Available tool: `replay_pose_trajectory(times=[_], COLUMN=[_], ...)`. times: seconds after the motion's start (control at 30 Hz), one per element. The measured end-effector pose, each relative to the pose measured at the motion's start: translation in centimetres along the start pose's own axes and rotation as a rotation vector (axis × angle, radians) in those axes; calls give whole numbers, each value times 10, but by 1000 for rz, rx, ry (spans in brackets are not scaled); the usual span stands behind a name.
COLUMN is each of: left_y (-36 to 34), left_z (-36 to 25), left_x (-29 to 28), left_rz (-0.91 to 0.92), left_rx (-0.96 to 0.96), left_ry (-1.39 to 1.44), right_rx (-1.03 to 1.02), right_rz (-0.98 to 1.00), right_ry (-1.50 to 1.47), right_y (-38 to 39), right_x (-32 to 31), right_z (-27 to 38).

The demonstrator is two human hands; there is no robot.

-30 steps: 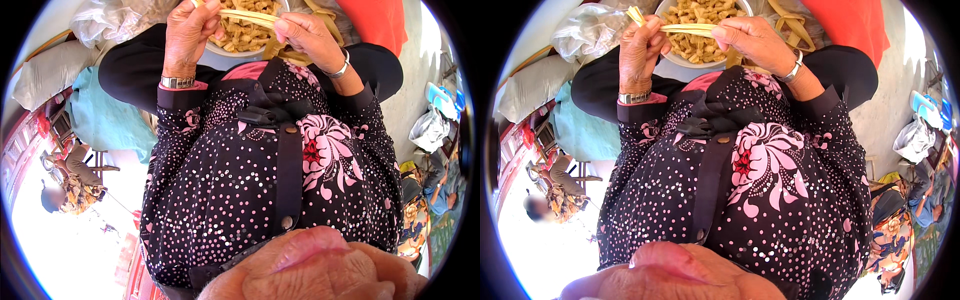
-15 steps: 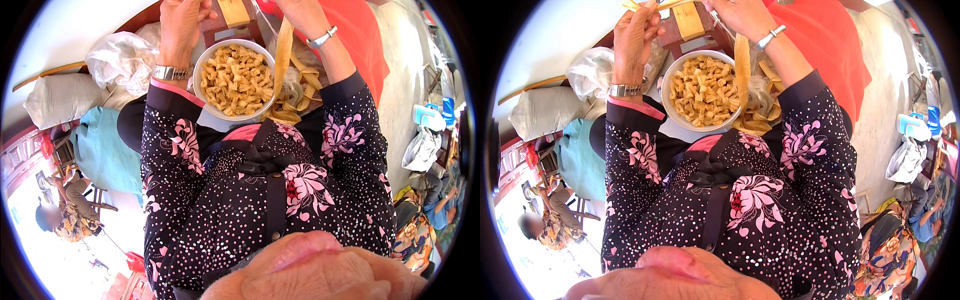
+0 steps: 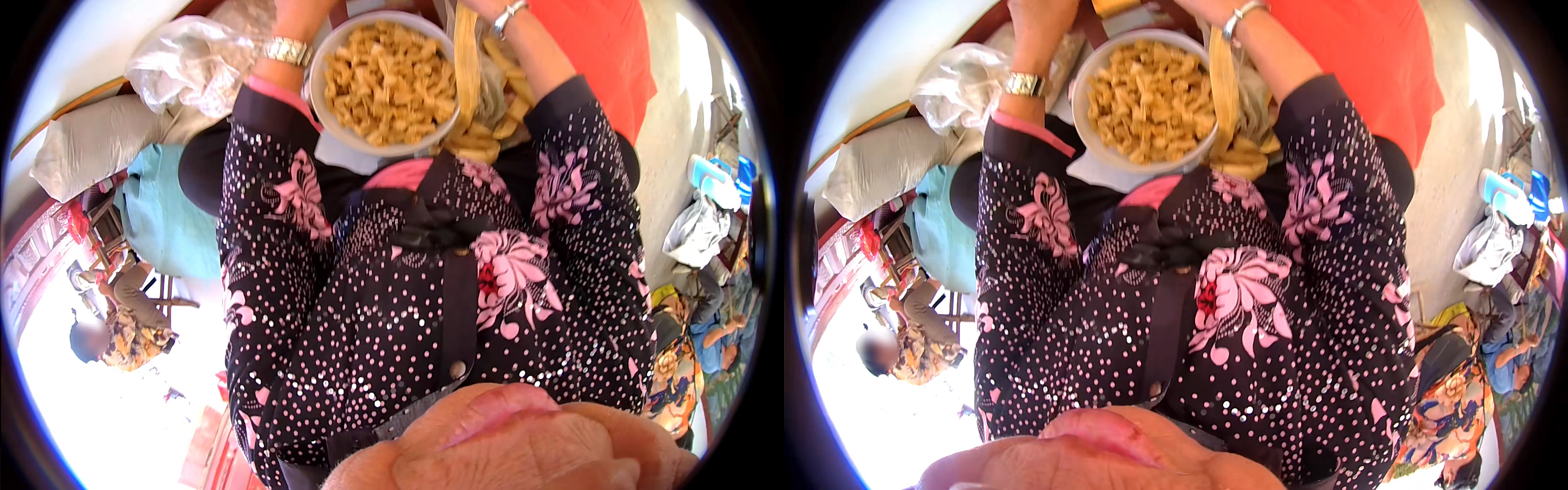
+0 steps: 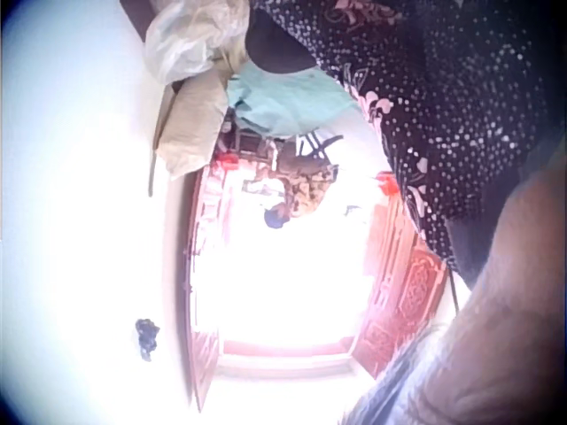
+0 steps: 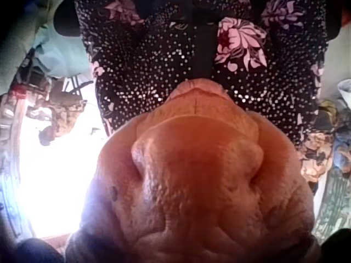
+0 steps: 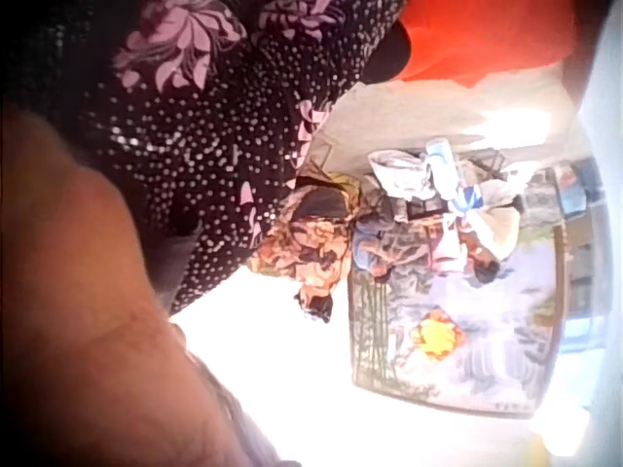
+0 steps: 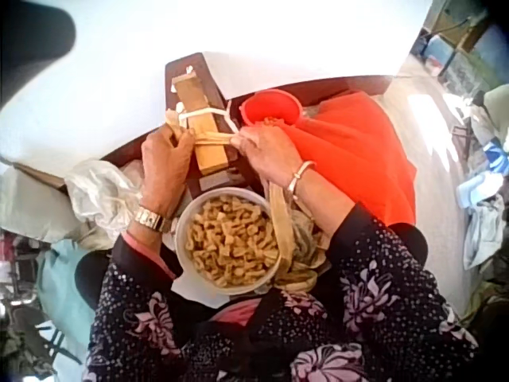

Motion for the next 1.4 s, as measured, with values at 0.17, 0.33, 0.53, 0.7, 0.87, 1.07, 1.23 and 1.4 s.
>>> replay_pose_trajectory(times=[0.17,0.33,0.53,0.7,0.87,1.07,1.23,1.4], left_y=[40,68,57,51,40,19,-3,13], left_z=[14,15,4,9,24,-9,38,15], left_x=[6,0,-7,-2,-6,-12,18,-19], left_rz=[35,80,78,88,25,-49,-63,236], left_rx=[-26,-98,-118,-73,-90,-137,-117,-341], left_ry=[-23,-28,2,27,62,90,-136,313], right_rx=[-2,123,75,84,26,1,-15,204], right_rz=[28,85,26,-6,-64,-86,71,-71], right_ry=[14,-44,-34,9,15,104,343,-315], right_y=[45,79,70,68,46,9,4,25], right_x=[25,30,28,15,9,2,25,-12], right_z=[1,21,21,20,26,20,-65,-28])
Point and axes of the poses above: each hand's wrist, its own y-axis away from the middle knuckle, its own x-axis out of the palm, z = x × y, the point moved 1 cm from there along -y, towards the middle knuckle, and after that the axes turned 5 degrees about -x, right-handed, at the moved point
